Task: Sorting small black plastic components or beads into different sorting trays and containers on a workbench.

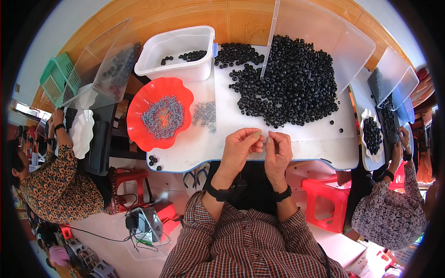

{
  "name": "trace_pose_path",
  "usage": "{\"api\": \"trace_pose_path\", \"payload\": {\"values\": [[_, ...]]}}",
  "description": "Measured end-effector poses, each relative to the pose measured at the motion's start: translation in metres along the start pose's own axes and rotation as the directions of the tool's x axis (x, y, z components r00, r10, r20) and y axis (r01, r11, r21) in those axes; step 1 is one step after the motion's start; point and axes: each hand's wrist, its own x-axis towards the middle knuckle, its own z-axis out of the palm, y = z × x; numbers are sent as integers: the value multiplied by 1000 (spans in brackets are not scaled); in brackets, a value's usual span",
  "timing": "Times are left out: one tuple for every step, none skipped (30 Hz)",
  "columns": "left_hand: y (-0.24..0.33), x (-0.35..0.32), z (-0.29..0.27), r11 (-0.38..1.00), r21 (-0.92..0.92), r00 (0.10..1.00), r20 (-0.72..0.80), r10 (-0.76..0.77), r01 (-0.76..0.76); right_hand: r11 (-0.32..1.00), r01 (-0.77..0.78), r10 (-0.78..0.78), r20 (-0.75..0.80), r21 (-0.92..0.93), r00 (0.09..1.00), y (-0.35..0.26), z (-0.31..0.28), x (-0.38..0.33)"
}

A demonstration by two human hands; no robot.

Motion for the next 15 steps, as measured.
{"api": "trace_pose_path", "payload": {"values": [[0,0,-1,997,-72,999,34,-26,28,1000,-8,8,7,10,1000,0,0,0],[-1,0,-3,988,-142,996,71,-49,59,1000,-16,15,15,19,1000,0,-1,0],[-2,0,-4,988,-143,996,70,-50,59,1000,-16,16,16,18,1000,1,-2,-1],[-3,-1,-5,984,-167,995,87,-53,67,999,-14,13,25,48,1000,1,-2,-1],[-4,-1,-6,979,-191,993,103,-55,74,997,-12,9,35,79,999,2,-3,-1],[-5,-1,-6,979,-192,993,102,-55,74,997,-12,9,37,78,999,1,-3,-1],[-5,-1,-6,977,-196,992,101,-70,89,995,-13,7,58,95,998,0,-5,-1],[-6,-1,-5,974,-200,991,100,-84,102,994,-14,5,80,111,997,-1,-5,-1],[-7,-1,-5,974,-201,992,97,-83,101,994,-14,5,83,113,997,-2,-6,-1],[-9,-1,-3,978,-189,995,74,-73,86,991,-22,10,98,130,995,-2,-6,-1],[-11,-1,-2,982,-176,997,51,-62,71,989,-31,14,114,148,993,-2,-6,-2],[-12,-1,-1,982,-177,997,47,-61,69,988,-32,14,118,150,993,-3,-7,-2],[-11,-2,0,987,-147,997,34,-64,68,989,-33,15,124,144,992,-3,-7,-2],[-11,-3,1,991,-117,998,21,-66,68,990,-33,15,131,138,991,-3,-8,-2],[-11,-3,1,991,-118,998,15,-63,64,989,-34,15,137,143,991,-2,-7,-2]]}}
